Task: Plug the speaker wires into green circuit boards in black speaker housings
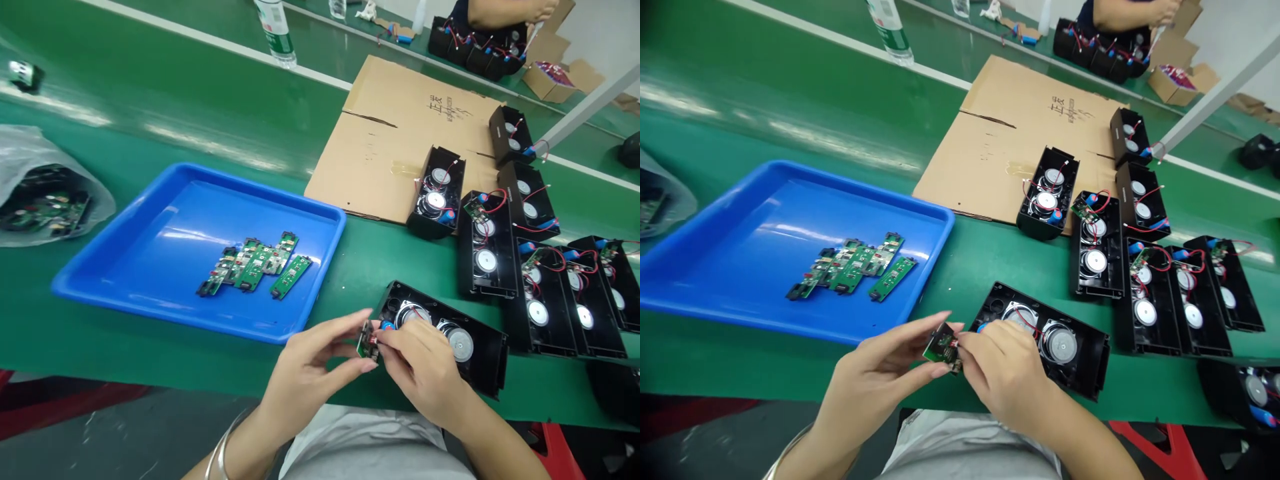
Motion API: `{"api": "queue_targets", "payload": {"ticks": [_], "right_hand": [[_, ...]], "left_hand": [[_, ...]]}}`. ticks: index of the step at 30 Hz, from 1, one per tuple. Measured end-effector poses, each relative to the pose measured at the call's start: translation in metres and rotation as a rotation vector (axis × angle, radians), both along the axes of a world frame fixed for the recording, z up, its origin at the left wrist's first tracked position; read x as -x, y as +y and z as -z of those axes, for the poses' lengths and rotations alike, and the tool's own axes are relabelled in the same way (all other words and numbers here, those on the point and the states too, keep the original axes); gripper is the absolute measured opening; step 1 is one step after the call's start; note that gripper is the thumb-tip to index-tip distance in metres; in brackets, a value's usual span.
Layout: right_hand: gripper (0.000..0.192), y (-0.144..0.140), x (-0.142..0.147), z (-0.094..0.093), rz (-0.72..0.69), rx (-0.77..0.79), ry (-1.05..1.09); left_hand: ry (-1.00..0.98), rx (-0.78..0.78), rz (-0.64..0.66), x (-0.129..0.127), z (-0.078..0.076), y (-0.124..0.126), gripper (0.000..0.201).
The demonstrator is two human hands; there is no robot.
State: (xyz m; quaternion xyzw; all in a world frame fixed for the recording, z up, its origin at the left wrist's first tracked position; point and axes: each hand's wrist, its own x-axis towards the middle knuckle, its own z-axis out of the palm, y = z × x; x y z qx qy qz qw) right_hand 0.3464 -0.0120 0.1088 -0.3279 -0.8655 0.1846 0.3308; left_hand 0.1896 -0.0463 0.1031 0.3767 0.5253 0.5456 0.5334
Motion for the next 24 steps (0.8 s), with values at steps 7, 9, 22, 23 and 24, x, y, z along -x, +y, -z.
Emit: {"api": "queue_targets", "payload": {"ticks": [7,9,22,23,24], "right_hand": [[0.015,-0.003,-0.080,-0.009,0.290,0.249,-0.136],[0.016,-0.008,-0.093,-0.002,0.326,0.299,-0.184],[0.023,-0.009,-0.055,0.029,0.290,-0.144,-0.660],[0.022,-0.008,-0.056,0.029,0.285,-0.156,-0.670],[0.022,-0.007,-0.056,0.029,0.271,-0.169,-0.678]], "left_hand": [[-0.036,0.273,0.177,0.007,0.001,0.000,0.024],[-0.018,0.327,0.280,0.008,0.003,-0.001,0.025],[-0.047,0.406,0.298,-0.016,-0.002,-0.006,0.031],[-0.050,0.399,0.268,-0.018,-0.003,-0.006,0.030],[-0.048,0.395,0.239,-0.020,-0.003,-0.007,0.029]]}}
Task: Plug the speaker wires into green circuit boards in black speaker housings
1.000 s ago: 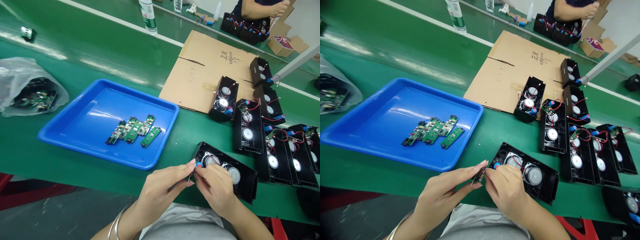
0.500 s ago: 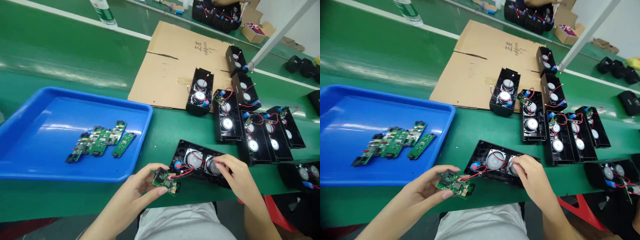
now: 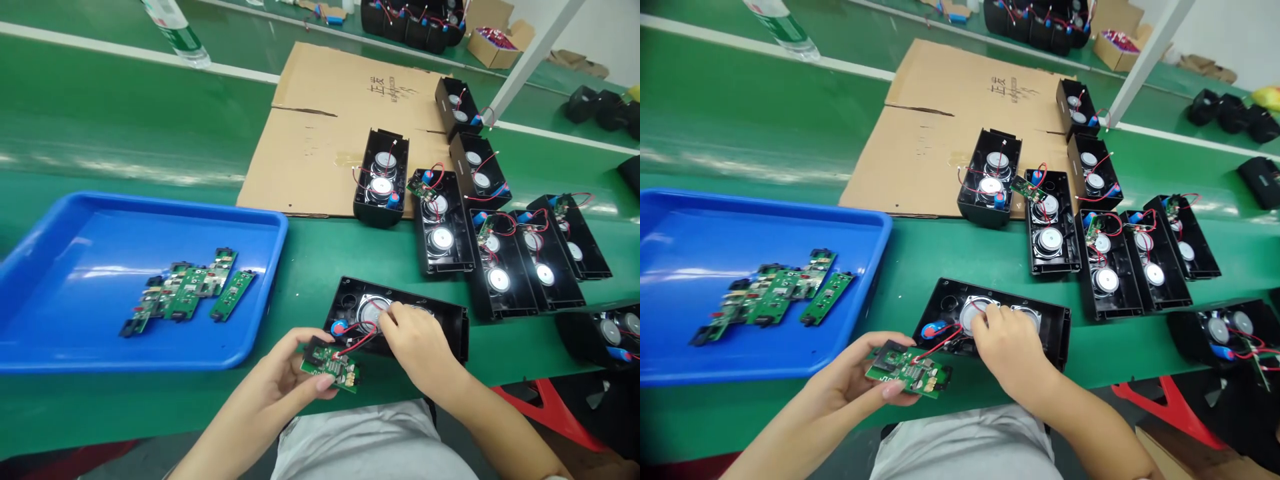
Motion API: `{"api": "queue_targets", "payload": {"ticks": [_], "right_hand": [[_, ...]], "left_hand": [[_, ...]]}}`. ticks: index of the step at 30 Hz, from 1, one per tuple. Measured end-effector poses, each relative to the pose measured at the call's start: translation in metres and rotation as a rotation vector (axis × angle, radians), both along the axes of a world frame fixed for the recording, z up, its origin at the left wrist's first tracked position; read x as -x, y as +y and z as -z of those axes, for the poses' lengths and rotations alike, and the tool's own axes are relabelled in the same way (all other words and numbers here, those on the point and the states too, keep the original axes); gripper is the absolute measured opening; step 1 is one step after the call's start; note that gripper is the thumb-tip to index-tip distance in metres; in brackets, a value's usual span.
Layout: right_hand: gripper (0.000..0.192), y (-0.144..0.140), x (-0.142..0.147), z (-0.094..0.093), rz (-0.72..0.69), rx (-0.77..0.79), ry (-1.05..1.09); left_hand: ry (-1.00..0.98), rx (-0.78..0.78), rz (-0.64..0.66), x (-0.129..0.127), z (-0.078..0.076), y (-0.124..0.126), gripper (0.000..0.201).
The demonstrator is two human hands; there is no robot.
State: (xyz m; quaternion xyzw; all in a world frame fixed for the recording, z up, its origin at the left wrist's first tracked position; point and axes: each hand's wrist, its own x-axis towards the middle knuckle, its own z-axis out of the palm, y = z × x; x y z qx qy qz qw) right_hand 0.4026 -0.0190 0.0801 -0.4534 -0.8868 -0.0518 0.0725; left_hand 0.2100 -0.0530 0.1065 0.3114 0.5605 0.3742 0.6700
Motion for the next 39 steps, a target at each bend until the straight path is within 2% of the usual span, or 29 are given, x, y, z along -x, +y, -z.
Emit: {"api": "queue_targets", "payload": {"ticks": [5,8,10,13,16,18,21,24,26,35,39], "right_hand": [[0.022,0.006,-0.009,-0.002,-0.174,0.046,0.001],[0.024,0.008,-0.022,-0.006,-0.163,0.191,0.174],[0.023,0.008,-0.031,-0.009,-0.092,0.343,0.434],[0.010,0.004,-0.039,-0.011,0.136,0.572,0.849],[0.006,-0.002,-0.037,-0.009,0.303,0.684,1.076],[0.009,-0.006,-0.031,-0.007,0.264,0.634,1.043],[0.021,-0.009,-0.023,-0.006,0.121,0.453,0.804],[0.029,-0.011,-0.019,-0.006,0.056,0.365,0.588],[0.029,-0.013,-0.018,-0.006,0.053,0.346,0.523],[0.028,-0.012,-0.014,0.001,0.051,0.265,0.560],[0.025,-0.011,-0.016,-0.001,0.053,0.214,0.592]], "left_hand": [[0.020,0.011,-0.012,-0.004,-0.003,-0.001,0.030],[0.020,0.015,0.009,0.001,-0.001,-0.001,0.030],[0.007,0.016,0.027,0.002,0.001,-0.002,0.030],[0.024,-0.023,0.031,-0.006,0.007,-0.005,0.029],[0.130,-0.121,0.127,-0.020,0.014,-0.002,0.028],[0.226,-0.199,0.164,-0.029,0.017,0.002,0.026],[0.295,-0.269,0.112,-0.037,0.018,0.010,0.025],[0.278,-0.250,0.065,-0.039,0.018,0.014,0.028],[0.273,-0.234,0.052,-0.039,0.019,0.014,0.031],[0.402,-0.350,0.106,-0.038,0.024,0.009,0.043],[0.466,-0.380,0.143,-0.037,0.023,0.010,0.051]]}}
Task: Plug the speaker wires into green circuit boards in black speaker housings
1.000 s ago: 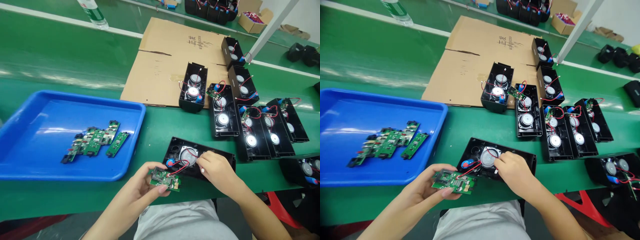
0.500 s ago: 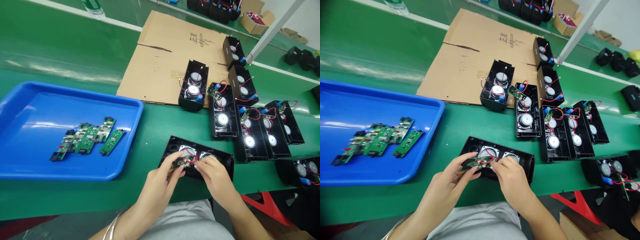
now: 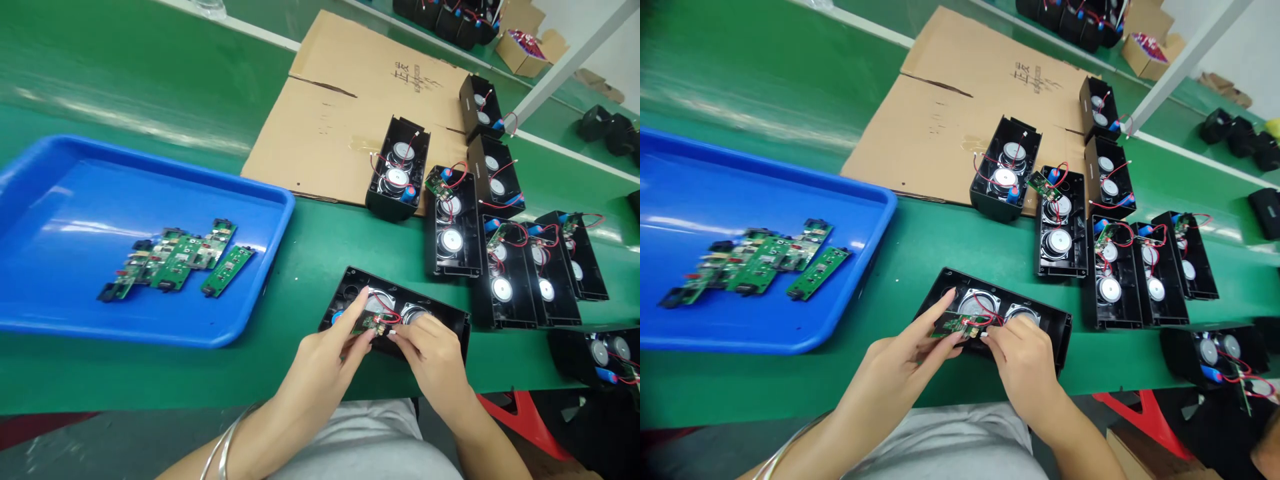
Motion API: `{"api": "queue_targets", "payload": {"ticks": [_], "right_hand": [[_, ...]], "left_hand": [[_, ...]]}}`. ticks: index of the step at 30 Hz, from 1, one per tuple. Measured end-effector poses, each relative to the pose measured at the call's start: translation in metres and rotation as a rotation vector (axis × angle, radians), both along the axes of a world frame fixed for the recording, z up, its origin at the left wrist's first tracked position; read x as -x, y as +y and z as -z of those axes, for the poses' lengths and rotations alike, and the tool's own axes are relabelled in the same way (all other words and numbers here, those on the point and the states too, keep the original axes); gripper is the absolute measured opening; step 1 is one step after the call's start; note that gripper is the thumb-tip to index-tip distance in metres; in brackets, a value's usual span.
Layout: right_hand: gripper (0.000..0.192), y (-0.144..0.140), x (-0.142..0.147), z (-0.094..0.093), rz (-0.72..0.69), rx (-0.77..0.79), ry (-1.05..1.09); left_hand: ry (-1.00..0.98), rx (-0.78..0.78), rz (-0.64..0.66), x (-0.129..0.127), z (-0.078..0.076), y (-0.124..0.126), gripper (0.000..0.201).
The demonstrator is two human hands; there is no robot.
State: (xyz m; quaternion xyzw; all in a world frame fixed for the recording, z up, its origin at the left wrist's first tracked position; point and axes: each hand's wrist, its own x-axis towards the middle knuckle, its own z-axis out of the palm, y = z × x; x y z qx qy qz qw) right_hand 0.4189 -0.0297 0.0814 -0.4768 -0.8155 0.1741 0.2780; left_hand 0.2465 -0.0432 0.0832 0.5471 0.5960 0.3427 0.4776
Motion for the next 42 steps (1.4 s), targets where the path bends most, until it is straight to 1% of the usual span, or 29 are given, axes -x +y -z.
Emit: {"api": "queue_targets", "payload": {"ticks": [2,4,5,6,7,8,10,12,17,20,23,25,27,29,32,34,36,37,40,41,42], "right_hand": [[0.020,0.001,-0.003,-0.004,-0.016,0.090,0.112],[0.020,0.002,-0.005,-0.009,-0.045,0.244,0.204],[0.020,0.003,-0.005,-0.010,-0.054,0.308,0.219],[0.019,0.003,-0.005,-0.011,-0.056,0.337,0.212],[0.019,0.003,-0.005,-0.010,-0.055,0.326,0.187],[0.019,0.003,-0.003,-0.009,-0.049,0.279,0.148],[0.022,0.003,0.000,-0.005,-0.048,0.141,0.046],[0.026,0.002,0.003,-0.001,-0.066,0.037,-0.057],[0.030,0.003,0.006,-0.001,-0.116,-0.059,-0.233],[0.031,0.003,0.007,-0.003,-0.139,-0.096,-0.276],[0.028,0.003,0.006,-0.002,-0.129,-0.049,-0.197],[0.022,0.003,0.005,-0.002,-0.086,0.025,-0.089],[0.019,0.003,0.004,-0.002,-0.031,0.114,0.000],[0.022,0.004,0.004,-0.002,-0.011,0.192,0.038],[0.029,0.003,0.005,-0.002,-0.034,0.210,0.056],[0.030,0.003,0.006,-0.002,-0.034,0.180,0.064],[0.029,0.005,0.005,-0.004,-0.028,0.176,0.053],[0.026,0.007,0.004,-0.007,-0.031,0.207,0.048],[0.014,0.015,0.001,-0.014,-0.044,0.385,0.081],[0.012,0.018,0.001,-0.014,-0.021,0.408,0.090],[0.012,0.020,0.002,-0.013,0.021,0.386,0.080]], "left_hand": [[0.014,0.005,0.010,0.001,0.000,0.001,0.053],[0.013,0.020,0.009,0.001,0.000,0.003,0.054],[0.015,0.027,0.006,0.001,0.001,0.004,0.054],[0.023,0.031,0.005,0.001,0.001,0.005,0.053],[0.034,0.030,0.006,0.001,0.000,0.006,0.053],[0.046,0.025,0.009,0.000,0.000,0.006,0.052],[0.069,0.006,0.022,0.000,-0.001,0.007,0.051],[0.083,-0.021,0.037,0.001,-0.002,0.007,0.050],[0.137,-0.110,0.075,0.000,0.000,0.008,0.045],[0.211,-0.231,0.119,-0.001,0.002,0.007,0.040],[0.248,-0.398,0.136,0.000,0.002,0.005,0.034],[0.228,-0.458,0.156,0.002,0.000,0.004,0.032],[0.196,-0.478,0.199,0.006,-0.003,0.004,0.031],[0.168,-0.494,0.253,0.009,-0.005,0.006,0.030],[0.150,-0.521,0.281,0.010,-0.004,0.008,0.028],[0.143,-0.513,0.258,0.010,-0.002,0.007,0.026],[0.114,-0.463,0.233,0.009,-0.002,0.005,0.025],[0.091,-0.421,0.217,0.010,-0.002,0.004,0.024],[0.039,-0.261,0.161,0.015,-0.007,-0.003,0.020],[0.042,-0.209,0.142,0.018,-0.009,-0.005,0.019],[0.052,-0.160,0.129,0.020,-0.011,-0.007,0.018]]}}
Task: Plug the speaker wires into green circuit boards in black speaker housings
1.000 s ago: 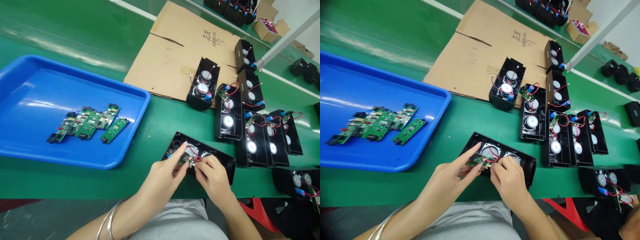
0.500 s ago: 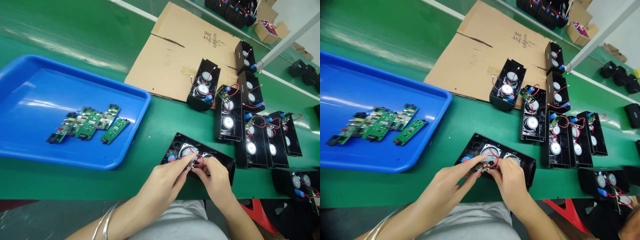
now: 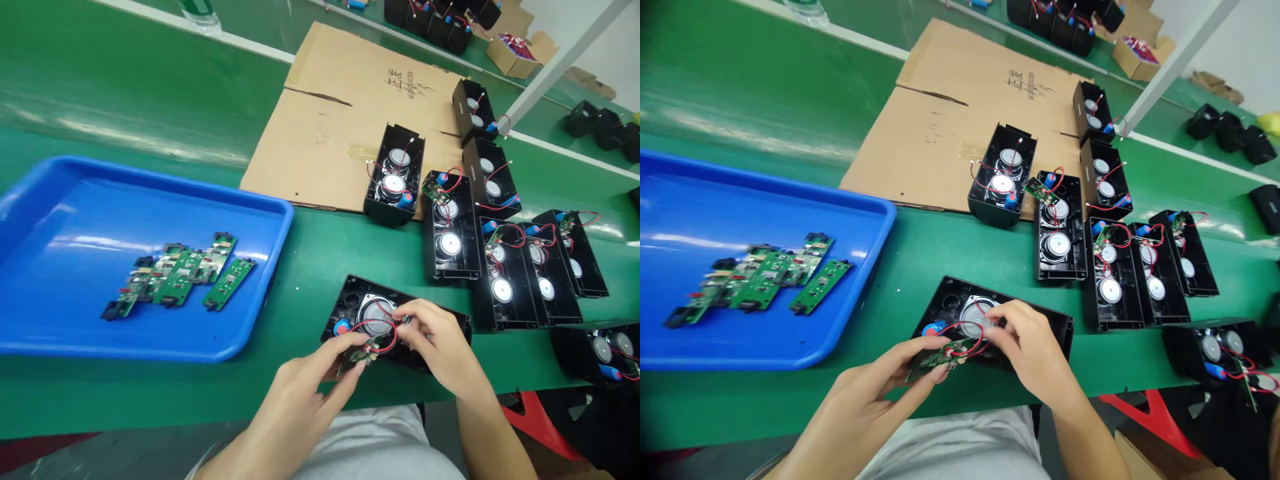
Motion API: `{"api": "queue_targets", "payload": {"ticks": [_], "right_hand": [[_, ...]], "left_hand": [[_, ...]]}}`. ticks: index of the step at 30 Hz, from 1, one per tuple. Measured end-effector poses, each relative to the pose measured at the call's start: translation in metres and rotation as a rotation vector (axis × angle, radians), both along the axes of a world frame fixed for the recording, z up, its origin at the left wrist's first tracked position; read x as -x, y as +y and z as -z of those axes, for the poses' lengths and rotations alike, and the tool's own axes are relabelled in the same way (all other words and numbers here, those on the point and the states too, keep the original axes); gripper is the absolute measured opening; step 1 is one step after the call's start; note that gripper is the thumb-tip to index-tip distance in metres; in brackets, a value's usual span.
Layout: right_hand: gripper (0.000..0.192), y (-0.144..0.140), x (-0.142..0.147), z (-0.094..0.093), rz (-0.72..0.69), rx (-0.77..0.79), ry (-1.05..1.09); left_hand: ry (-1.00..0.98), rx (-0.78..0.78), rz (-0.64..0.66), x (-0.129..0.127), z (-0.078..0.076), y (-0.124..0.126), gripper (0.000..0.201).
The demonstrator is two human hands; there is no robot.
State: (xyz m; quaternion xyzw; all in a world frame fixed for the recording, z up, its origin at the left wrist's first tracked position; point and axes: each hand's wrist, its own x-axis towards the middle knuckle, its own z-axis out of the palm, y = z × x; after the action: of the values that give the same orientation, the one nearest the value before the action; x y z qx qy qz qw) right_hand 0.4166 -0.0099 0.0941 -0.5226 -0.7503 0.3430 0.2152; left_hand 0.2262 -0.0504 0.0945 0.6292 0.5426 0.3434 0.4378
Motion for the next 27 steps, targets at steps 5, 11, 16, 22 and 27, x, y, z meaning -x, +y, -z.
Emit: {"api": "queue_targets", "payload": {"ticks": [5,11,16,22,27], "right_hand": [[0.023,0.001,0.021,0.024,0.097,-0.277,-0.379],[0.022,-0.007,0.009,0.019,0.260,-0.338,-0.131],[0.010,-0.022,-0.013,0.005,0.233,-0.191,0.148],[0.013,-0.032,-0.005,0.013,0.173,-0.273,0.126],[0.014,-0.030,-0.004,0.007,0.217,-0.146,0.162]], "left_hand": [[-0.031,0.195,-0.083,0.008,-0.004,-0.004,0.015],[-0.012,0.153,-0.100,0.002,0.001,0.001,0.015],[-0.029,0.175,-0.033,-0.013,0.005,0.010,0.016],[0.040,0.016,-0.002,-0.025,0.013,0.012,0.019],[-0.042,0.036,-0.034,-0.023,0.014,0.012,0.021]]}}
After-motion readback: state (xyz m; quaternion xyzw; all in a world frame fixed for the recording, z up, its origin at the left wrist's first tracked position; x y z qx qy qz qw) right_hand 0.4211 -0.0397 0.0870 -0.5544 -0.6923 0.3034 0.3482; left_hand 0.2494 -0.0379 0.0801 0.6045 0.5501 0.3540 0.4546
